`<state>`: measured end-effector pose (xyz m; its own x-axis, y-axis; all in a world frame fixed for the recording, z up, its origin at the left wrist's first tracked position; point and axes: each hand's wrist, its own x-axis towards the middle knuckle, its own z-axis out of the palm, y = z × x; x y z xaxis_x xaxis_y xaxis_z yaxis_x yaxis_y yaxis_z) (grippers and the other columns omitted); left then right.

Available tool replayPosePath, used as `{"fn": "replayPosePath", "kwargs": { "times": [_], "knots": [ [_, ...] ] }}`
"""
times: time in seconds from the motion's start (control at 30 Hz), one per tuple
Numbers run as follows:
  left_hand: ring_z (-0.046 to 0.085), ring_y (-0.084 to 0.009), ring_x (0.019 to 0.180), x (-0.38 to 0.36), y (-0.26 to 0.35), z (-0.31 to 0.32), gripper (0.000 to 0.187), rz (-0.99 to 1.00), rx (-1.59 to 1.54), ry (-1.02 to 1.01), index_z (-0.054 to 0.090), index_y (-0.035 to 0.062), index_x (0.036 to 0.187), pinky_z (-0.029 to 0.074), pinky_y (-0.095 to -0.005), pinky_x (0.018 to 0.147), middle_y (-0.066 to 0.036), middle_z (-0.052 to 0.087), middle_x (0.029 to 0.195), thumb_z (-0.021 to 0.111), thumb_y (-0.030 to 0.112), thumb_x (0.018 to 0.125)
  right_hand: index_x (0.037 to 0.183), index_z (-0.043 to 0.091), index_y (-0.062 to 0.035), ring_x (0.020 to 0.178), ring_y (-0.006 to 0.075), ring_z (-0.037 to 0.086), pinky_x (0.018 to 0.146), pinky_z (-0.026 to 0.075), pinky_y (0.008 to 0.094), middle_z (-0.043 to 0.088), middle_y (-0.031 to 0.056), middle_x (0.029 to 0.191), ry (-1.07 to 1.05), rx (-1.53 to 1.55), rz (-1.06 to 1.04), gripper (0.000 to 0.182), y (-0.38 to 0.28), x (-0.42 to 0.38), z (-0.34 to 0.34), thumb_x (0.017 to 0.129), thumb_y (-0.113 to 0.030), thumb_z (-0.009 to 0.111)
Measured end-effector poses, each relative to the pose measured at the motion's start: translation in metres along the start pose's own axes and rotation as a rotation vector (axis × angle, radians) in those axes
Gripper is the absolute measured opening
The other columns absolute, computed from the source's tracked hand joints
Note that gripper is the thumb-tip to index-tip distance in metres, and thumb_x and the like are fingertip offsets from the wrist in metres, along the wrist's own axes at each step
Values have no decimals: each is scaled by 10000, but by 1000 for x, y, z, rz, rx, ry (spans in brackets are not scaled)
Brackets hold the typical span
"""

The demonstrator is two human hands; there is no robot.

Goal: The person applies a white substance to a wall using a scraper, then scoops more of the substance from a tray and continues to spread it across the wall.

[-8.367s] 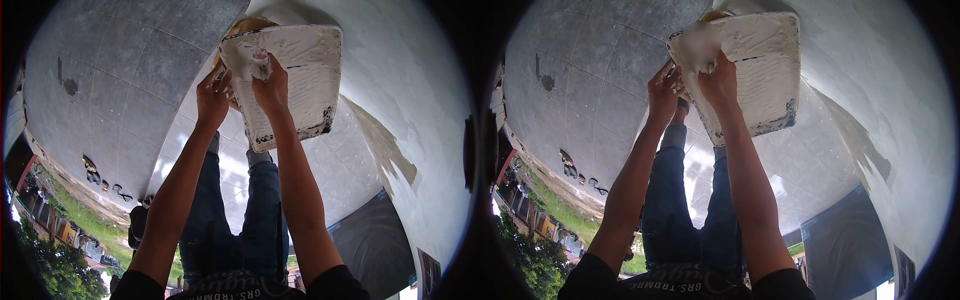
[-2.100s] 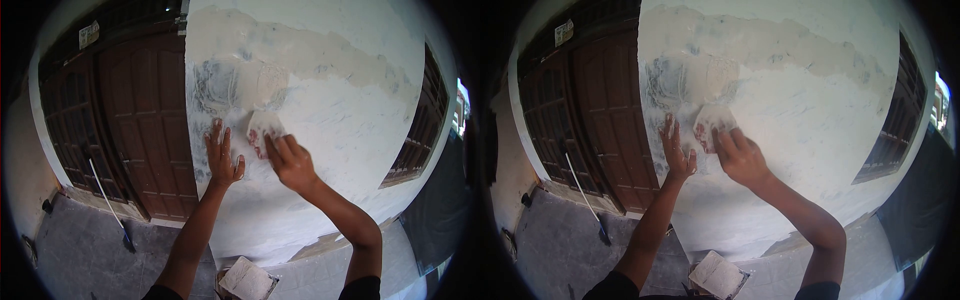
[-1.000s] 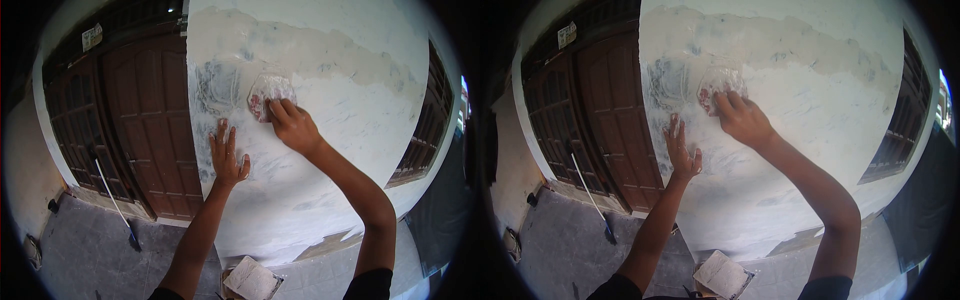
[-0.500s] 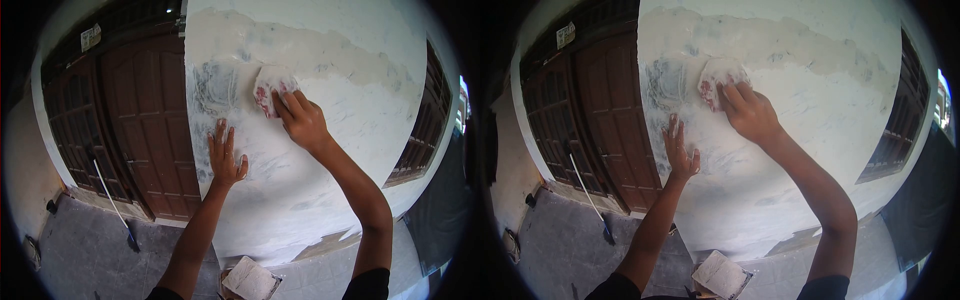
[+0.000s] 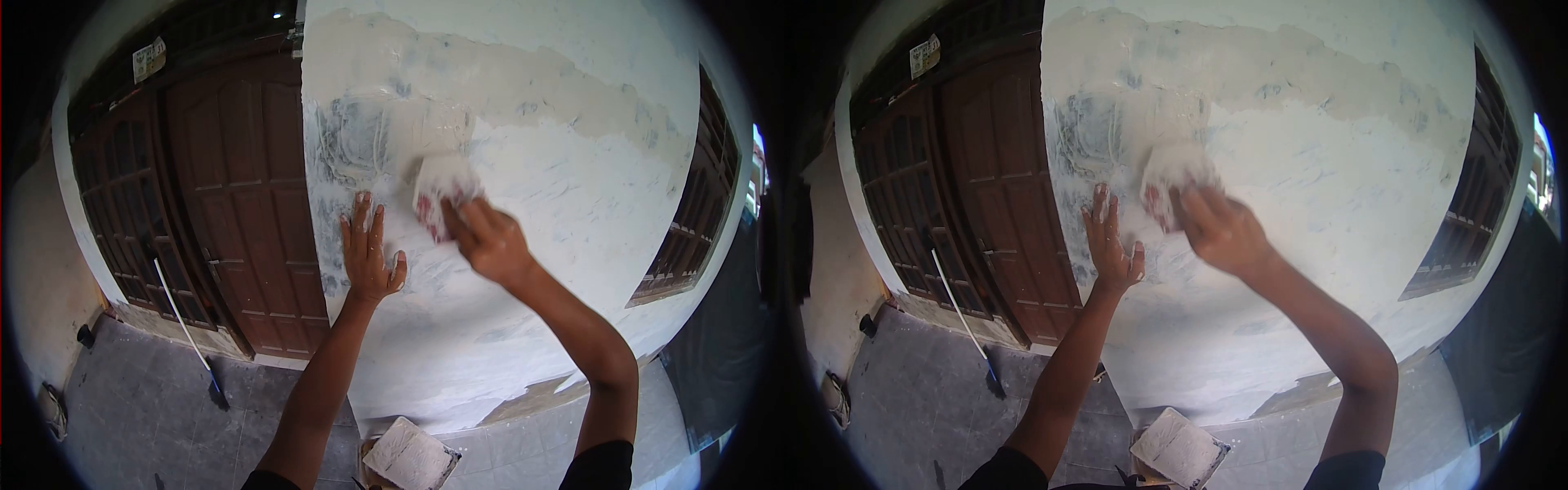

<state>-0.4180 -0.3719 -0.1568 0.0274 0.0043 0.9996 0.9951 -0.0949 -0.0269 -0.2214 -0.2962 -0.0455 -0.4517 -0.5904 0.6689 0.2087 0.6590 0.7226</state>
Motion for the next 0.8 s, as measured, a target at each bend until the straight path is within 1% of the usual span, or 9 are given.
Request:
{"fn": "replayPosePath", "kwargs": {
  "times": [0.13, 0.2, 0.37, 0.43, 0.47, 0.57, 0.63, 0.73, 0.8],
  "knots": [
    [267, -439, 1395, 0, -1, 1, 709, 0, 0, 10, 284, 8, 1462, 80, -653, 1093, -263, 290, 1497, 411, 430, 906, 944, 659, 66, 820, 176, 589, 554, 541, 256, 553, 95, 974, -23, -75, 54, 308, 28, 31, 3, 659, -41, 620],
    [267, -438, 1395, -1, 0, 0, 712, -14, 1, 2, 280, 9, 1464, 81, -654, 1092, -266, 290, 1496, 410, 429, 905, 1091, 622, 90, 773, 185, 572, 536, 523, 264, 516, 99, 901, -72, -111, 38, 418, 32, 29, 21, 683, 2, 639],
    [262, -439, 1397, -1, -1, 0, 718, -15, 7, 2, 274, 7, 1467, 85, -655, 1090, -270, 288, 1495, 406, 439, 909, 1066, 618, 117, 781, 178, 584, 564, 546, 259, 528, 100, 907, -110, -59, 45, 367, 0, -2, 32, 724, -13, 636],
    [262, -439, 1397, -1, 0, 0, 719, -3, 13, 2, 273, 6, 1468, 87, -655, 1089, -270, 287, 1496, 405, 440, 911, 874, 647, 72, 871, 203, 603, 580, 563, 268, 549, 104, 1007, -146, -34, 50, 241, -14, -15, 28, 659, -34, 616],
    [261, -439, 1398, 0, 0, 0, 717, 1, 15, 1, 274, 5, 1467, 88, -654, 1089, -270, 286, 1496, 403, 440, 913, 1068, 620, 122, 756, 196, 605, 540, 545, 271, 545, 116, 899, -145, 22, 49, 413, -19, -20, 23, 666, 25, 632],
    [260, -441, 1398, 0, -1, 0, 713, 3, 19, 6, 274, 2, 1466, 89, -654, 1088, -272, 284, 1496, 400, 436, 915, 1085, 625, 110, 738, 217, 604, 529, 538, 284, 546, 122, 894, -90, 101, 82, 492, -18, -11, 5, 602, 21, 644],
    [261, -441, 1397, -1, 0, 1, 711, 2, 17, 0, 274, 0, 1466, 89, -654, 1089, -274, 284, 1496, 399, 432, 915, 1107, 628, 84, 738, 231, 596, 532, 529, 295, 544, 118, 913, 35, 39, 97, 567, 2, 12, 0, 549, -6, 667],
    [260, -441, 1398, -1, 0, 0, 710, 3, 16, -5, 274, -2, 1465, 85, -654, 1089, -279, 284, 1495, 399, 428, 914, 1099, 618, 89, 771, 213, 593, 539, 530, 281, 537, 109, 936, 10, -22, 120, 516, 24, 36, 6, 593, -6, 661],
    [261, -442, 1398, 0, 0, -1, 711, -3, 14, -4, 274, -5, 1464, 81, -650, 1092, -282, 283, 1494, 401, 423, 911, 823, 627, 37, 785, 171, 576, 546, 553, 257, 514, 97, 955, -47, -139, 92, 178, 26, 38, 24, 661, -36, 613]
  ]
}}
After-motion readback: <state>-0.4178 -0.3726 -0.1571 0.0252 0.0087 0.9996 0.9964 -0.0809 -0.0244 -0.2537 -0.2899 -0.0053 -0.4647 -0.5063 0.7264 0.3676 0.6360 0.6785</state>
